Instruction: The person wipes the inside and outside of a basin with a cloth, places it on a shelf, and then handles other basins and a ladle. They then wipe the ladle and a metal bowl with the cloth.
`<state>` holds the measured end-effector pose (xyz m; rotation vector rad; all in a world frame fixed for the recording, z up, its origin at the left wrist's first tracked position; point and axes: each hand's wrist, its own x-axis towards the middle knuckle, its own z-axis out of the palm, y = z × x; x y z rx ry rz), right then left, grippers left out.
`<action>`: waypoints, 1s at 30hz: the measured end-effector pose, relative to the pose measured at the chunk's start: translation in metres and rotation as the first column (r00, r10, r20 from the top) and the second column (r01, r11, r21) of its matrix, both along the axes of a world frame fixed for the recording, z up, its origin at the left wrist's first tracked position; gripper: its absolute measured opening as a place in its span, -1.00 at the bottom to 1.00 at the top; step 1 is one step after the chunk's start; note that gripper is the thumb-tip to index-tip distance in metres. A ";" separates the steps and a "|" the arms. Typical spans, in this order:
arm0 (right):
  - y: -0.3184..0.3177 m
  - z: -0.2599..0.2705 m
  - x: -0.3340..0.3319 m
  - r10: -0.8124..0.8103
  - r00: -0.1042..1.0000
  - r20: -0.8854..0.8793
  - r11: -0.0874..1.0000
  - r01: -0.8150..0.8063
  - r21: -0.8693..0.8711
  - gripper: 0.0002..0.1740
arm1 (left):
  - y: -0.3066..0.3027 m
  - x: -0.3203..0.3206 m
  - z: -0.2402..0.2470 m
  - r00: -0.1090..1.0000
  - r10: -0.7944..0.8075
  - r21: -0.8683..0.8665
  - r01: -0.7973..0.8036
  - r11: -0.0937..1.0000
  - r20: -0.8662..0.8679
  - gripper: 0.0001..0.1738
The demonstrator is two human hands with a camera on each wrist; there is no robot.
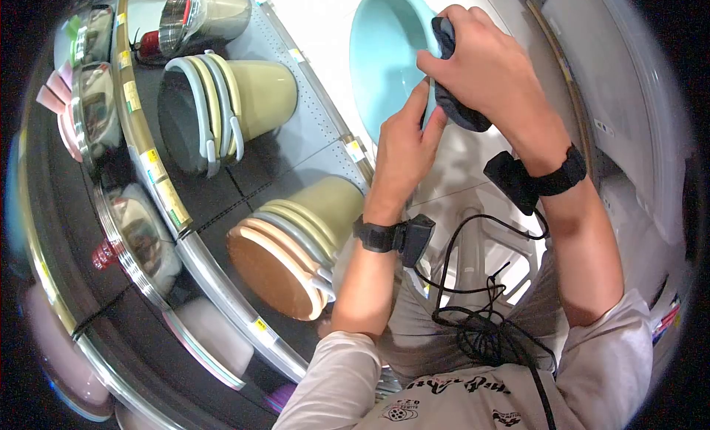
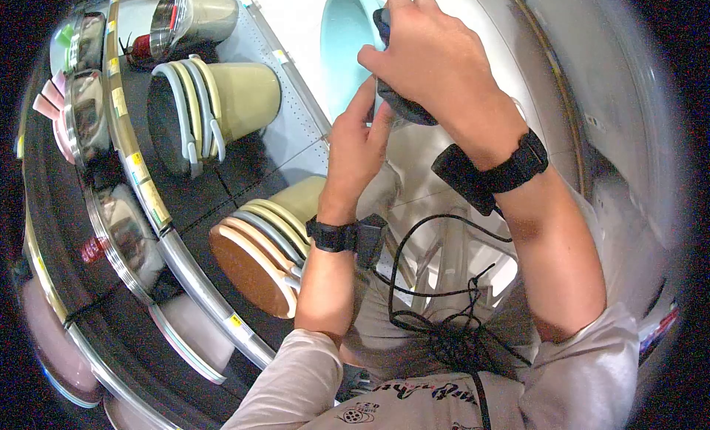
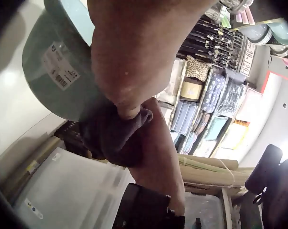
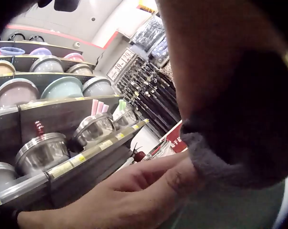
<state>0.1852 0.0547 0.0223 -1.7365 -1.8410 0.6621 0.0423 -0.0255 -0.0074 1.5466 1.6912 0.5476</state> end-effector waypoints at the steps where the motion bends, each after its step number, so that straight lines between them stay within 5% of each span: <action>1: 0.000 0.001 0.000 -0.002 1.000 0.024 0.998 0.004 -0.069 -0.52 | 0.000 0.001 -0.002 1.000 -0.027 0.019 0.027 0.999 0.001 -0.45; 6: 0.003 -0.018 0.006 0.059 0.995 0.076 0.997 -0.055 -0.052 -0.56 | 0.002 0.006 0.002 0.997 -0.039 -0.035 0.042 0.999 0.063 -0.51; 9: 0.002 -0.017 0.009 0.073 0.992 0.107 0.997 -0.069 -0.045 -0.55 | 0.006 -0.002 -0.008 0.979 -0.197 0.177 0.187 0.966 0.043 -0.50; 11: 0.003 -0.010 0.008 0.073 0.987 0.145 0.995 -0.062 -0.080 -0.51 | 0.008 -0.009 -0.005 0.975 0.105 0.107 -0.127 0.986 0.195 -0.44; 12: 0.003 -0.006 0.008 0.050 0.989 0.138 0.997 -0.040 -0.072 -0.51 | 0.010 -0.017 -0.006 0.976 0.105 0.109 -0.127 0.986 0.192 -0.44; 14: 0.006 -0.001 0.009 0.024 0.991 0.131 0.998 -0.016 -0.064 -0.51 | 0.013 -0.044 -0.015 0.913 0.400 0.198 -0.408 0.891 0.084 -0.34; 18: 0.010 0.020 0.012 -0.071 0.997 -0.028 0.997 0.071 0.004 -0.49 | 0.016 -0.098 -0.037 0.820 0.551 0.303 -0.492 0.816 -0.153 -0.16; 20: 0.014 0.026 0.014 -0.104 0.991 -0.088 0.992 0.110 0.063 -0.53 | 0.016 -0.108 -0.039 0.642 0.763 0.319 -0.709 0.629 -0.077 -0.15; 21: 0.020 0.023 0.015 -0.145 0.955 -0.260 0.987 0.158 0.029 -0.51 | 0.017 -0.105 -0.031 0.584 0.800 0.150 -0.811 0.566 0.136 -0.18; 22: 0.023 0.022 0.017 -0.187 0.887 -0.421 0.980 0.200 -0.014 -0.50 | 0.018 -0.102 -0.021 0.585 0.800 0.150 -0.810 0.567 0.135 -0.18; 24: 0.025 0.026 0.019 -0.189 0.860 -0.474 0.980 0.199 -0.030 -0.49 | 0.019 -0.094 0.000 0.323 0.707 -0.386 -0.660 0.645 0.629 -0.27; 28: 0.024 0.029 0.023 -0.179 0.908 -0.378 0.983 0.176 -0.043 -0.46 | 0.019 -0.086 0.002 0.150 0.666 -0.523 -0.505 0.687 0.730 -0.48; 30: 0.024 0.027 0.024 -0.189 0.932 -0.308 0.982 0.174 -0.076 -0.44 | 0.019 -0.086 -0.005 0.167 0.652 -0.500 -0.512 0.698 0.740 -0.51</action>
